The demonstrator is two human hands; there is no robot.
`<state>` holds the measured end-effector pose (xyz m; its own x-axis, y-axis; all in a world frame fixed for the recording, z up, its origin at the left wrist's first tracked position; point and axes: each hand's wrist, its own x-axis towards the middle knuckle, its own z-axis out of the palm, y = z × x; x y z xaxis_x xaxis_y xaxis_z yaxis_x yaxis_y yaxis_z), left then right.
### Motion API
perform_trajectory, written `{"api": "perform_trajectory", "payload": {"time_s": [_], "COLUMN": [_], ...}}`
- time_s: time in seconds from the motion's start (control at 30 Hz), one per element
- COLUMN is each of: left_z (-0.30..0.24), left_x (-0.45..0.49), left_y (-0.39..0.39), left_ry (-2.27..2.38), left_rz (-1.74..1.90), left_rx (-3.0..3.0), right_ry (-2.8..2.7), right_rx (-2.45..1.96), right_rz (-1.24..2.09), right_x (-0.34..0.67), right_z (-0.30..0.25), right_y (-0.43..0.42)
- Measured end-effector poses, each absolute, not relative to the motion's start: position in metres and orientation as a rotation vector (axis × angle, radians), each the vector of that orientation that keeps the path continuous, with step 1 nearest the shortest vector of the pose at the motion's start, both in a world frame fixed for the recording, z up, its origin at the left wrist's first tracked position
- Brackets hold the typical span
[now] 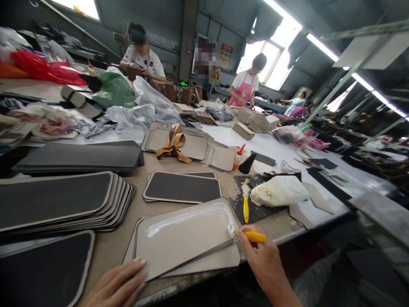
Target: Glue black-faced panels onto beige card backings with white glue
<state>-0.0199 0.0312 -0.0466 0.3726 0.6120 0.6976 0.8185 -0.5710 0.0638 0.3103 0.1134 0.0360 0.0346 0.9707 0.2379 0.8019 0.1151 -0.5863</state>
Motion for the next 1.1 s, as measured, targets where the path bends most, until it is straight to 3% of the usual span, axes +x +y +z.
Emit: {"api": "perform_trajectory", "payload": {"time_s": [0.23, 0.5, 0.77, 0.97, 1.1], "left_z": [-0.050, -0.046, -0.048, -0.049, -0.048], "left_x": [-0.015, -0.007, -0.010, -0.010, -0.009], "left_y": [0.017, 0.014, 0.013, 0.011, 0.010], "left_ry": [-1.502, -1.684, -1.575, -1.605, -1.635], "left_rz": [-1.251, -1.391, -1.465, -1.414, -1.376], "left_rx": [-2.356, -2.300, -2.280, -2.292, -2.305], "right_ry": [-1.875, -2.187, -2.457, -2.243, -1.818], "right_rx": [-1.382, -0.667, -0.466, -0.723, -1.041], "right_rz": [0.682, 0.607, 0.656, 0.745, 1.005], "right_x": [0.241, 0.144, 0.166, 0.190, 0.172], "right_z": [0.040, 0.021, 0.017, 0.027, 0.021], "right_y": [0.110, 0.116, 0.080, 0.072, 0.067]}}
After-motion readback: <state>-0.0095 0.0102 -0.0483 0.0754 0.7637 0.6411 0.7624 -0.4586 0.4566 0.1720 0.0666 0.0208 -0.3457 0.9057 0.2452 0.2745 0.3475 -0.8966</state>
